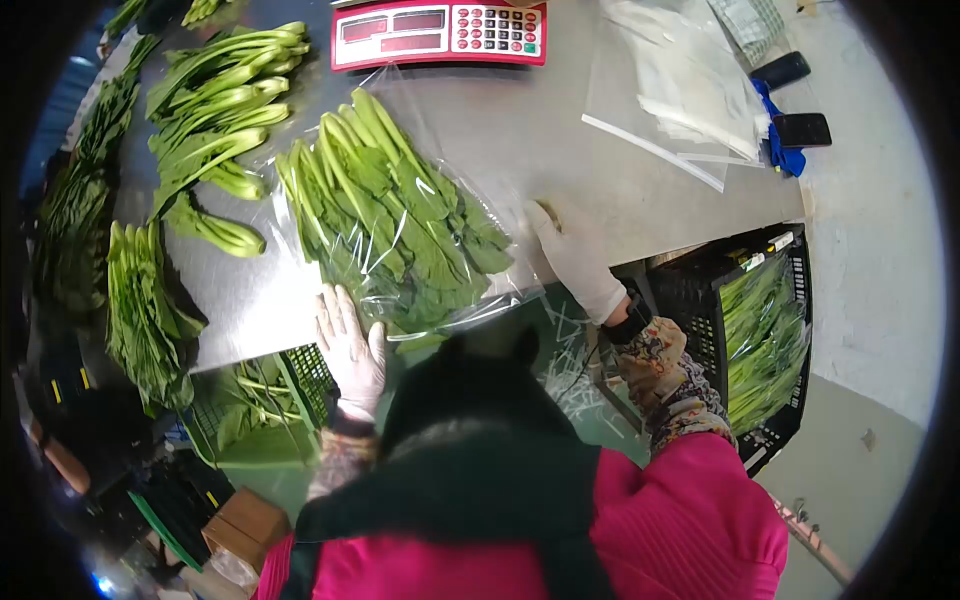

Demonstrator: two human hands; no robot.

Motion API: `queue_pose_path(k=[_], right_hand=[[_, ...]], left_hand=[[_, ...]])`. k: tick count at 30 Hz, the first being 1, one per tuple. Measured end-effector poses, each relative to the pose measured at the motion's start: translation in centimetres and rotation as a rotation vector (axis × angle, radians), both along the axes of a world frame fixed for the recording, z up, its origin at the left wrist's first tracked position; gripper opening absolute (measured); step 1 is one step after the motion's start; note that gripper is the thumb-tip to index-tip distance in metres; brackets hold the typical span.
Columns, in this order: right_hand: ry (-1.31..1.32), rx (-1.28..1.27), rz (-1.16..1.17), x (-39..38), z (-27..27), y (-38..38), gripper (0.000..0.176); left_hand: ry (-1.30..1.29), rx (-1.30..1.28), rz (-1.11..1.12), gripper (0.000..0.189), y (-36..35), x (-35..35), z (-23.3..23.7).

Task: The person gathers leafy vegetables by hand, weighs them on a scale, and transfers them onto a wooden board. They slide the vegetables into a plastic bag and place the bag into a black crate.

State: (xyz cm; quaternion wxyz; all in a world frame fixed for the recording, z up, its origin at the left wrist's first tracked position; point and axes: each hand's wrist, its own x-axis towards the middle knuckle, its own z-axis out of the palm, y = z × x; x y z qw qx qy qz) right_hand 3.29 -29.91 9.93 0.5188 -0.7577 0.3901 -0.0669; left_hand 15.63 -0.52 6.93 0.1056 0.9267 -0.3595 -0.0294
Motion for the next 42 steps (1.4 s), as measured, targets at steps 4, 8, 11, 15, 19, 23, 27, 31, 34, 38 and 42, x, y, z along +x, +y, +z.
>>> queue_pose_path(k=[4, 8, 11, 15, 19, 23, 27, 31, 34, 38, 42], right_hand=[[-0.160, -0.943, 0.671, 5.1, 3.5, 1.8, 0.056], [-0.331, -0.612, 0.152, 6.7, -2.4, -1.3, 0.046], [-0.233, -0.389, 0.177, 2.1, -3.8, -0.2, 0.038], [-0.354, 0.925, 0.217, 1.7, 5.8, 3.3, 0.016], [-1.053, 1.391, 0.180, 0.4, 14.7, 2.0, 0.010], [-1.224, 1.297, 0.034, -10.2, 21.8, 0.6, 0.012], [-1.581, 1.110, -0.044, -23.3, 20.8, -2.5, 0.014], [-1.997, 0.496, -0.287, -38.7, 18.9, -4.1, 0.016], [-1.976, 0.262, -0.674, -48.4, 19.1, -3.3, 0.028], [-2.093, 0.376, -0.577, -53.6, 15.4, -3.5, 0.029], [-1.488, 0.114, -0.800, -54.0, 11.8, -5.0, 0.039]], left_hand=[[-0.046, 0.006, -0.001, 0.069, -0.1, -0.1, -0.6], [-0.035, 0.034, 0.001, 0.070, -0.3, -0.2, -0.3], [0.030, -0.081, -0.023, 0.066, 0.1, 0.0, 0.0], [0.364, -0.729, 0.137, 0.048, 0.9, 1.6, 1.6], [0.794, -1.104, 0.233, 0.042, -4.7, -0.6, 3.9], [1.107, -0.873, -0.211, 0.038, -14.2, -7.8, 3.5], [1.047, -0.589, -0.765, 0.034, -25.0, -16.6, 2.7], [0.954, -0.407, -1.224, 0.031, -32.0, -30.4, 6.7], [0.920, -0.303, -1.258, 0.041, -35.1, -38.7, 6.5], [1.219, -0.382, -1.219, 0.032, -34.9, -42.0, 5.1], [0.870, 0.043, -0.955, 0.038, -36.5, -38.8, 7.3]])
